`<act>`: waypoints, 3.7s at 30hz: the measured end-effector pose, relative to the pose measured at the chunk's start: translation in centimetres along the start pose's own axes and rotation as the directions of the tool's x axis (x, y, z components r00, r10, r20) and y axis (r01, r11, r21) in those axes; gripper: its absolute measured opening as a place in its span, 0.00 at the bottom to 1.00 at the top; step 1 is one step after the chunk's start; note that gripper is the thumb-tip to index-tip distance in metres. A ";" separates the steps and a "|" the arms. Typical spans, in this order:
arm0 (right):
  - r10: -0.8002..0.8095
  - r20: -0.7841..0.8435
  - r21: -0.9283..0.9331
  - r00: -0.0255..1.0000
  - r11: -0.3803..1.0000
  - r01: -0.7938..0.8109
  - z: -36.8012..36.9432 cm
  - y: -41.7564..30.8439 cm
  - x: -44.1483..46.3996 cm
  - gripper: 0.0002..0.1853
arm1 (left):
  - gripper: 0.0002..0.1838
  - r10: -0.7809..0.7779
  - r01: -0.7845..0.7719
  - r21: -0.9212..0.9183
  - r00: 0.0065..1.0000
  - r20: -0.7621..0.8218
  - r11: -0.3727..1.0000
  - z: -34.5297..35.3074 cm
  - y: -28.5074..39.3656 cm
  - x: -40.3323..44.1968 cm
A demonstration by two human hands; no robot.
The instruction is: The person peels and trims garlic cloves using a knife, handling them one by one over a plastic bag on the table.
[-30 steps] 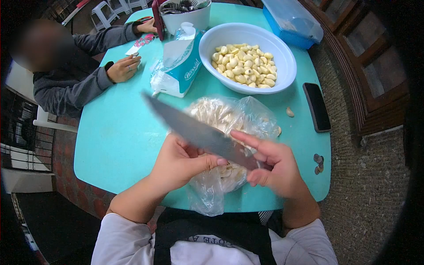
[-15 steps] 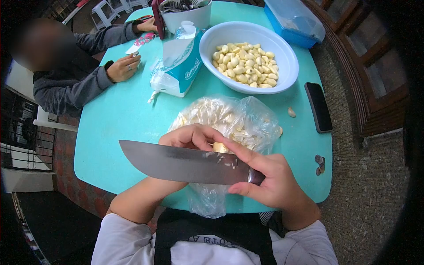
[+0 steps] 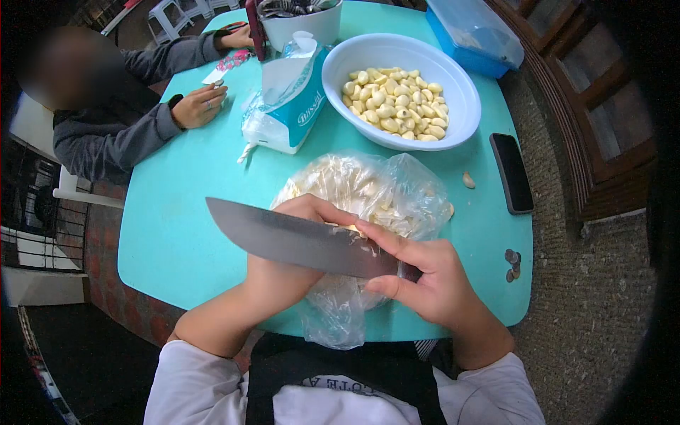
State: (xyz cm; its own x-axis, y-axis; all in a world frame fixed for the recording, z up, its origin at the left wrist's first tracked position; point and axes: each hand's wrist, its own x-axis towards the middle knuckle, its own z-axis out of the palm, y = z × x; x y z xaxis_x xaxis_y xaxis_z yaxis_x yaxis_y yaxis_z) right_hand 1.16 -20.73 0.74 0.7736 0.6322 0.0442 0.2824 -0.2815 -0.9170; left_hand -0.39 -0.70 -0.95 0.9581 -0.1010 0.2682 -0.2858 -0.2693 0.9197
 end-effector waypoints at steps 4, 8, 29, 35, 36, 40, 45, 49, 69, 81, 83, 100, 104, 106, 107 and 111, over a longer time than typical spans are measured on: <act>-0.089 -0.067 0.136 0.994 0.986 0.098 0.6 1.0 0.3 0.28 | 0.08 -0.116 0.116 -0.029 0.993 0.004 0.993 0.0 0.8 0.2; 0.212 0.143 0.577 0.967 0.775 -0.256 -0.5 0.3 0.0 0.26 | 0.11 -0.040 0.065 -0.469 0.997 0.064 0.881 0.4 -1.6 -0.1; 0.215 0.100 0.602 0.971 0.764 -0.231 -0.9 -0.3 -0.5 0.27 | 0.18 -0.231 0.335 -0.663 0.942 0.244 0.669 0.1 -0.4 0.5; 0.200 -0.021 0.647 0.980 0.750 -0.140 -2.0 0.4 -0.3 0.27 | 0.17 -0.258 0.420 -0.668 0.907 0.333 0.615 -0.4 -0.7 0.5; 0.218 -0.020 0.635 0.976 0.757 -0.156 -2.0 0.3 -0.2 0.27 | 0.17 -0.273 0.437 -0.664 0.899 0.343 0.606 -0.5 -0.8 0.4; 0.307 -0.001 0.559 0.952 0.789 -0.254 -1.8 0.5 -0.2 0.28 | 0.16 -0.302 0.441 -0.662 0.897 0.321 0.606 -0.3 -0.5 0.4; 0.343 -0.033 0.424 0.939 0.856 -0.297 -1.1 -0.4 0.2 0.31 | 0.21 -0.264 0.331 -0.691 0.942 0.206 0.642 0.4 0.0 0.3; 0.245 -0.078 0.183 0.966 0.956 -0.228 -0.9 -0.3 -0.2 0.31 | 0.20 -0.196 0.245 -0.564 0.969 0.147 0.789 0.6 -0.5 -0.1; -0.085 -0.060 -0.102 0.995 0.992 0.079 -0.1 -0.3 -0.2 0.36 | 0.14 -0.161 0.175 -0.246 0.984 0.078 0.953 0.0 -0.2 -0.1; 0.011 -0.012 0.329 1.000 0.944 -0.006 0.1 0.2 -0.1 0.29 | 0.12 -0.127 0.160 -0.496 0.987 0.100 0.853 0.3 -0.1 -0.3; 0.112 0.072 0.529 0.991 0.838 -0.133 -0.2 0.1 -0.3 0.27 | 0.12 -0.156 0.198 -0.547 0.980 0.123 0.813 0.4 0.1 -0.2; 0.105 0.098 0.539 0.990 0.830 -0.141 0.8 0.1 -0.5 0.27 | 0.22 -0.077 0.110 -0.597 0.994 0.081 0.795 0.8 -0.6 0.0; 0.099 0.138 0.595 0.985 0.787 -0.163 0.9 0.3 -0.7 0.28 | 0.19 -0.095 0.133 -0.561 0.991 0.096 0.817 0.4 -0.7 0.0; 0.106 0.169 0.651 0.980 0.734 -0.192 0.8 0.4 -0.8 0.27 | 0.17 -0.106 0.134 -0.584 0.991 0.081 0.801 0.4 -0.5 0.0; 0.114 0.158 0.660 0.981 0.726 -0.190 0.8 0.3 -0.7 0.27 | 0.16 -0.111 0.134 -0.595 0.991 0.074 0.792 0.4 -0.4 0.0; 0.123 0.134 0.687 0.983 0.704 -0.182 0.6 0.3 -0.7 0.27 | 0.15 -0.176 0.213 -0.626 0.977 0.121 0.751 0.1 0.0 0.2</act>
State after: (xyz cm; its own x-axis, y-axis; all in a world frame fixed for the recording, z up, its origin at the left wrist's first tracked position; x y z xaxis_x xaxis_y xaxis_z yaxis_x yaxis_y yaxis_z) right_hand 0.36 -20.84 0.17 0.7195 0.6836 -0.1227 -0.3314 0.1827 -0.9256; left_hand -0.21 -0.80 -0.92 0.9838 -0.1671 0.0654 0.0022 0.3755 0.9268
